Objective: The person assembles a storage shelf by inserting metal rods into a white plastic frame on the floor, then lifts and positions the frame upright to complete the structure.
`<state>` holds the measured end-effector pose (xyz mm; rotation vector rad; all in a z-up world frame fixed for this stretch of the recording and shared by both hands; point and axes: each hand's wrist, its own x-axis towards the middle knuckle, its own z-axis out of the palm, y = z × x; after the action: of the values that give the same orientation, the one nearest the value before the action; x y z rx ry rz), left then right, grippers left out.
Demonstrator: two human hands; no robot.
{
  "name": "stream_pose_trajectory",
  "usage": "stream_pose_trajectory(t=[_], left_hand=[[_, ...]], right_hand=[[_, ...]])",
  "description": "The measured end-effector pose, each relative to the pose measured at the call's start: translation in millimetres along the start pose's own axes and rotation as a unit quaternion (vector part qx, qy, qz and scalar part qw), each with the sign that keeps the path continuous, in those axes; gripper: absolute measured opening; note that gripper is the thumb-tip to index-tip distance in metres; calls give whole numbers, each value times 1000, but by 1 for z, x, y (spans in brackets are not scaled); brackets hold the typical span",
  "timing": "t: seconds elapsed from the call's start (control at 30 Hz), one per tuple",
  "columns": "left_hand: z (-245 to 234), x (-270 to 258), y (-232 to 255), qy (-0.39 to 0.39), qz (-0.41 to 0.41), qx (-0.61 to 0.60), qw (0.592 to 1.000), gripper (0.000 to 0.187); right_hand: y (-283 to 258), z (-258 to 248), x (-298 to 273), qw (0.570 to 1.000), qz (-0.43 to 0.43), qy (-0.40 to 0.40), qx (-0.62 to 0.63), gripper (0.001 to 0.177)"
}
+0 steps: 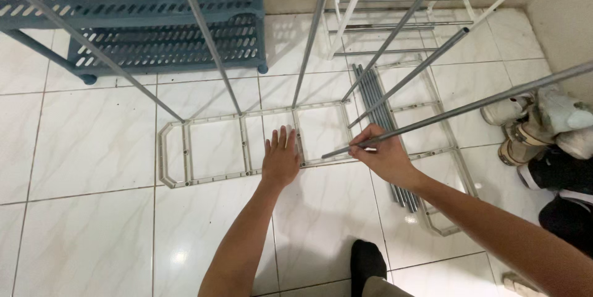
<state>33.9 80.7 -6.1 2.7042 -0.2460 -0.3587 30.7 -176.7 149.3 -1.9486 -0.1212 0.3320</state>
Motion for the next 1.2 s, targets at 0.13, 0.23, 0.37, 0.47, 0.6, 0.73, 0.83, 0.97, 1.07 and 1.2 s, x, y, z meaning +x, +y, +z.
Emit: stream_pose_trajectory(t=[0.13, 0.23, 0.37, 0.47, 0.6, 0.73, 0.83, 0.97, 1.07, 1.2], left_hand=[[-10, -13, -22, -8, -35, 3, 999, 75], [-18, -24, -28, 4, -37, 4, 999, 76], [-28, -34, -31, -20, -98, 10, 995, 88], [-28, -39, -29, 0, -130, -18, 991, 95], [-25, -42, -30, 32, -113, 0, 993, 95], [-25, -42, -26, 21, -122, 11, 992, 95], [-27, -41, -25, -11, -140, 13, 990, 94], [-28, -40, -23, -16, -141, 22, 990, 94], [-32, -39, -22, -35, -147, 24, 988, 95], [-32, -39, -21, -40, -148, 21, 988, 94]], right_hand=[[-4, 43, 26, 1000, -16, -7, -22, 14], [4, 77, 50, 999, -36, -19, -23, 12], [17, 102, 69, 992, -59, 29, -103, 8], [28, 106, 68, 987, -59, 79, -127, 8], [41, 112, 64, 987, -56, 133, -77, 12], [54, 121, 71, 987, -80, 127, -57, 16], [60, 122, 77, 986, -103, 122, -56, 22], [64, 115, 82, 984, -118, 109, -82, 24], [59, 110, 84, 983, -122, 98, -94, 24], [54, 111, 87, 988, -99, 76, -90, 25]])
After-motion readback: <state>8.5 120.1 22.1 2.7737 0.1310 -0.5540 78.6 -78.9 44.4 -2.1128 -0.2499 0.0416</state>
